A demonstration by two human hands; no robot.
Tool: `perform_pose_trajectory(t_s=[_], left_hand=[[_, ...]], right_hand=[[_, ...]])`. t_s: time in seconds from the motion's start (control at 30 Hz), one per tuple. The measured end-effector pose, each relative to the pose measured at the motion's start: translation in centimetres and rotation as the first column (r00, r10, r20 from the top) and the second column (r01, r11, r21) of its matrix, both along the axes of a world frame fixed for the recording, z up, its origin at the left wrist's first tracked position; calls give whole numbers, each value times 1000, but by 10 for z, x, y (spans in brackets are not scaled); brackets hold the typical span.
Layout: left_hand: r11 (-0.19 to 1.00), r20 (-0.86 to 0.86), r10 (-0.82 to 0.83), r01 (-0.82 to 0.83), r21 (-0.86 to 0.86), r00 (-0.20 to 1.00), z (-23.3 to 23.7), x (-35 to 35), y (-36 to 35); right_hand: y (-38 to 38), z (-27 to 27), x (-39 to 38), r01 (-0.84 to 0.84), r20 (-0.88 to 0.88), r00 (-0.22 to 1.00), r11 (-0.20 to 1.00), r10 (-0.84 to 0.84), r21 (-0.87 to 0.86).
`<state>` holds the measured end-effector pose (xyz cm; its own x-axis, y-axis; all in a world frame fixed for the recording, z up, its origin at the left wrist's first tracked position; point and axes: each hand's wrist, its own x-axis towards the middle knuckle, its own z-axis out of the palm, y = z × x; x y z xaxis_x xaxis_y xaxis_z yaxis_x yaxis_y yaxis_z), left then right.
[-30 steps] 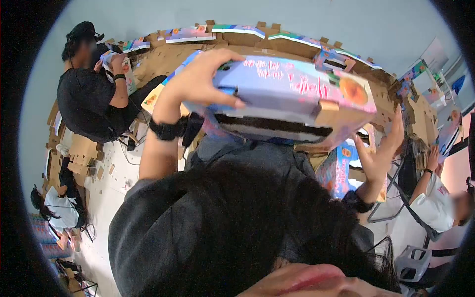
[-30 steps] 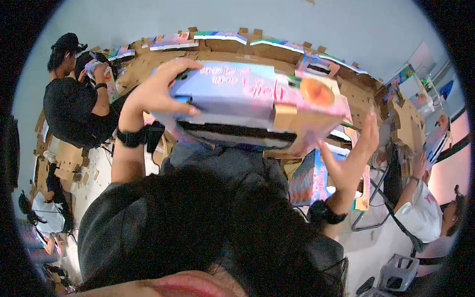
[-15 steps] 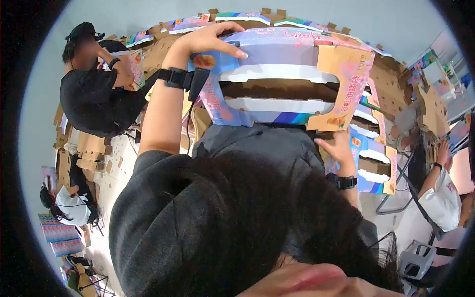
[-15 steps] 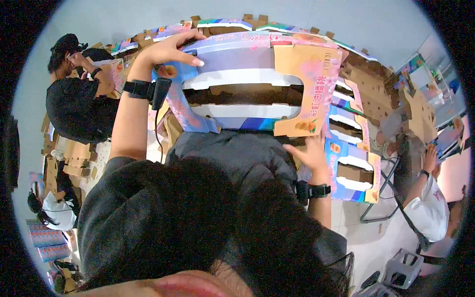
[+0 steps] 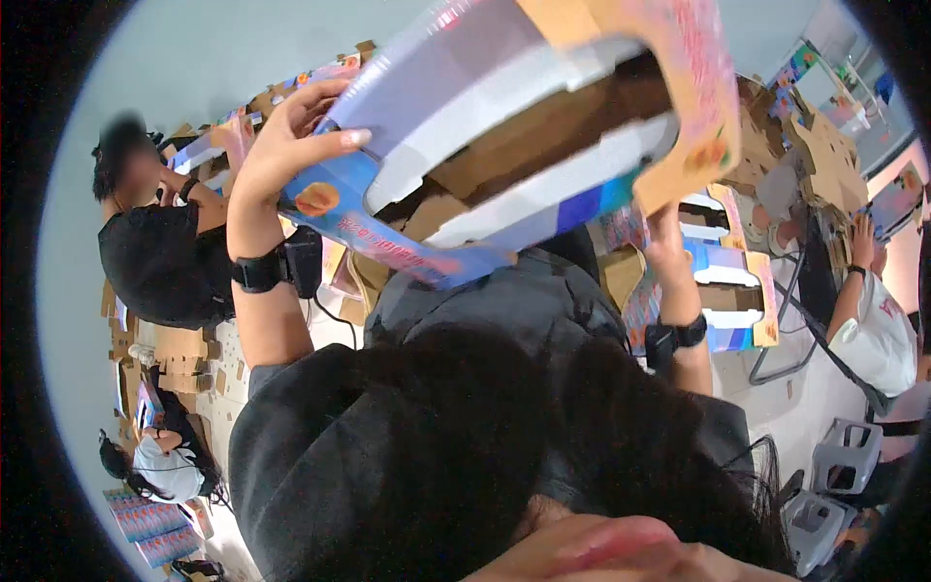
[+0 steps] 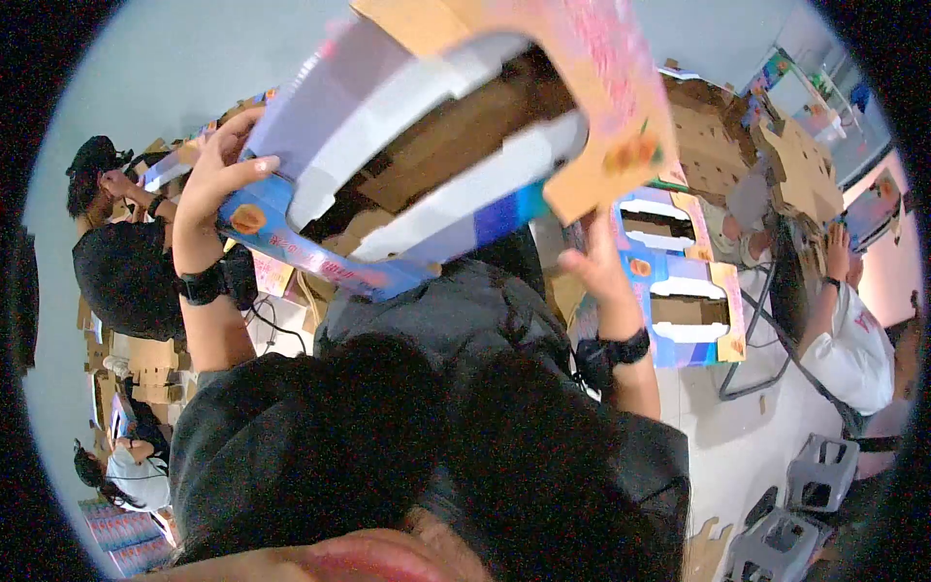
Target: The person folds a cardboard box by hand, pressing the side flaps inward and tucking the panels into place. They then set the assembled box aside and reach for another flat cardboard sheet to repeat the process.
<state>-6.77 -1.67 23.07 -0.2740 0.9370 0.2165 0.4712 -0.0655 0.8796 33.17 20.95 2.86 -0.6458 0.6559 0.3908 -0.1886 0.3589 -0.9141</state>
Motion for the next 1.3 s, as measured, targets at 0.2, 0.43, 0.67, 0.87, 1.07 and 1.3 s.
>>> perform_pose_trajectory(t_s=[0.2, 0.43, 0.67, 0.87, 1.07, 1.3], left_hand=[[988, 342, 49, -95, 118, 938, -32, 18, -17], [974, 435, 154, -211, 85, 887, -89, 47, -9], [972, 360, 200, -230, 40, 911, -87, 50, -12], [950, 142, 256, -276, 145, 956, -90, 56, -20], [896, -155, 379, -320, 309, 912, -111, 25, -42], [851, -96, 487, -448, 275, 868, -103, 2, -59]], right_hand=[[-12, 30, -61, -152, -156, 975, 987, 158, 48], [-51, -15, -92, -273, 140, 918, 848, 370, -454], [-48, -28, -96, -262, 110, 917, 786, 384, -560], [-63, -8, -94, -238, 14, 961, 850, 276, -470], [-51, -37, -95, -128, -9, 989, 814, 150, -566], [-29, -25, -89, -59, -249, 959, 763, -135, -643]])
